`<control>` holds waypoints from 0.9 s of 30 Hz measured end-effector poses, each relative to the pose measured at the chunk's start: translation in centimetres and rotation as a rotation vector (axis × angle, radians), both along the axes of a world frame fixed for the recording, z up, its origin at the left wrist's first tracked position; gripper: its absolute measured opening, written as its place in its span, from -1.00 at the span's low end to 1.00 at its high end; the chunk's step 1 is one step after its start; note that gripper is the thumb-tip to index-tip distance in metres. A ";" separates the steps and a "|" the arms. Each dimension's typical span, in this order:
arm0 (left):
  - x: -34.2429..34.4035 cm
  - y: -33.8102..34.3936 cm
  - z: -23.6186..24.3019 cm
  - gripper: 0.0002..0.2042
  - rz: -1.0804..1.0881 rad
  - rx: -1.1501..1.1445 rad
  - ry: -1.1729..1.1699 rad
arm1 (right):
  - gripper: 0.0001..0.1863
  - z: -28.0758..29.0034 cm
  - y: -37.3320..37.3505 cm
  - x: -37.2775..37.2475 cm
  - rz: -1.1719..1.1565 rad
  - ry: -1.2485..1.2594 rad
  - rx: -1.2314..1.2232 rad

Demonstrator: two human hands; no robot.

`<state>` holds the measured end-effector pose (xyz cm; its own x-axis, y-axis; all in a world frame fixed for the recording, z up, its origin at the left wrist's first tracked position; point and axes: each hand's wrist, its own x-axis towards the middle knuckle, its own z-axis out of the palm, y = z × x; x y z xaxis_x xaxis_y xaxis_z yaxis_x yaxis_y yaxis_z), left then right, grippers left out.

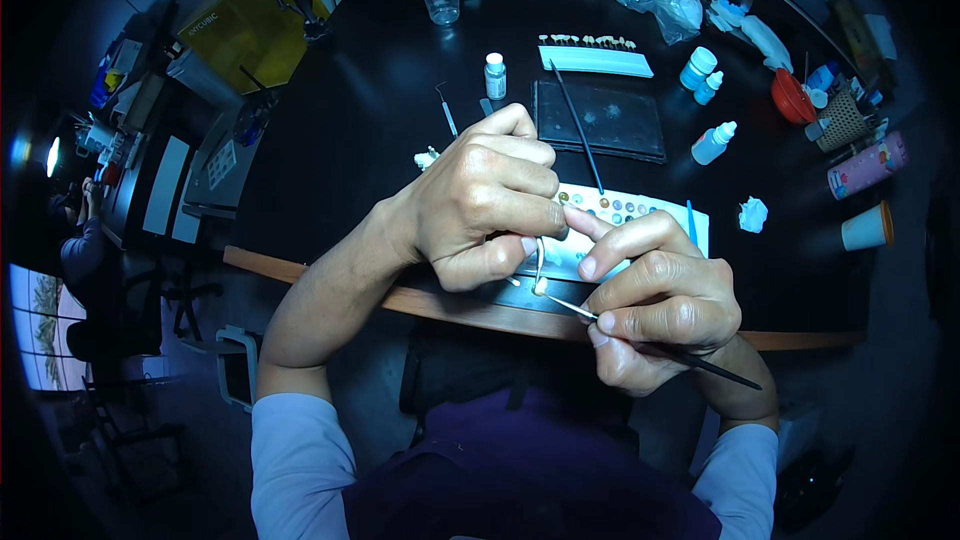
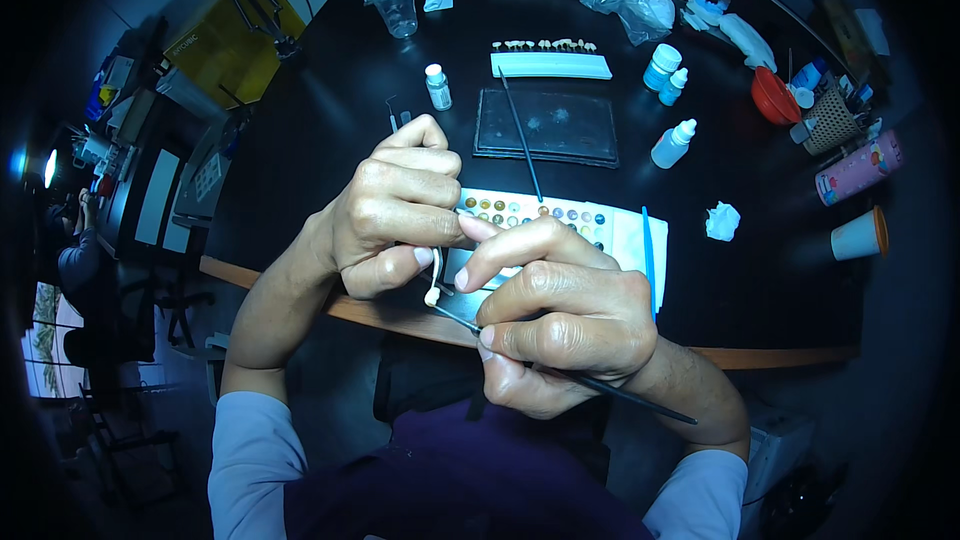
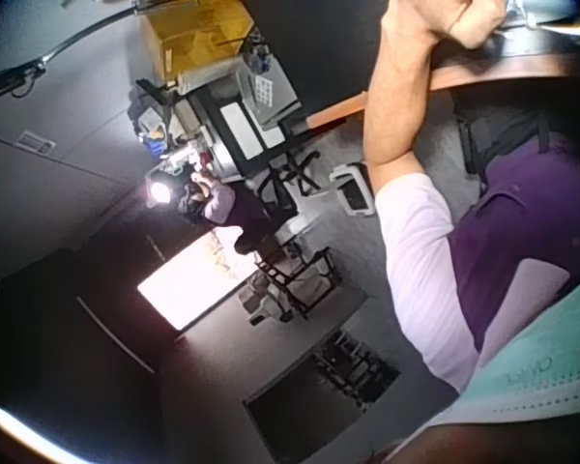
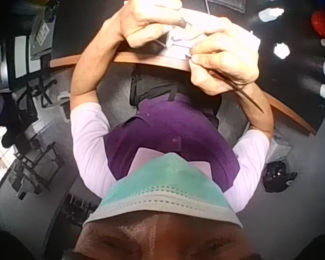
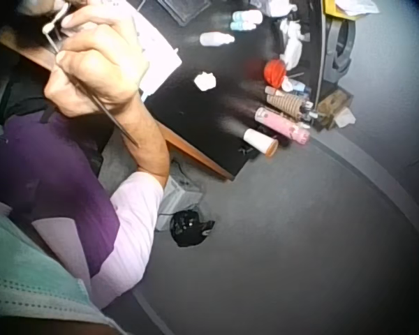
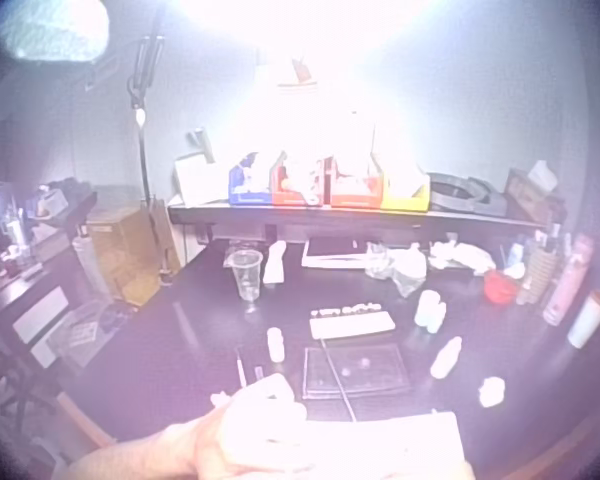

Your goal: The person applies a liquid glaze to a dental crown using a fine-tipped brush, dipping the brush into various colors on a ceramic palette and then painting the surface of the crown held in the other hand.

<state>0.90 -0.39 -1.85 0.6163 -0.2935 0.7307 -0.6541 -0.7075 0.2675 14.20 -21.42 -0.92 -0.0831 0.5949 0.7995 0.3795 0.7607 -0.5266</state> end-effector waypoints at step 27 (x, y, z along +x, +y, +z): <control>-0.5 0.0 0.7 -0.79 0.143 0.105 0.068 | -0.85 -0.3 0.9 0.0 -0.076 0.088 0.019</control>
<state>0.44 -0.42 -1.16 0.7041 -0.2717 0.6560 -0.5278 -0.8183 0.2276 14.22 -20.55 -1.24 0.0322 0.5816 0.8128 0.3893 0.7417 -0.5462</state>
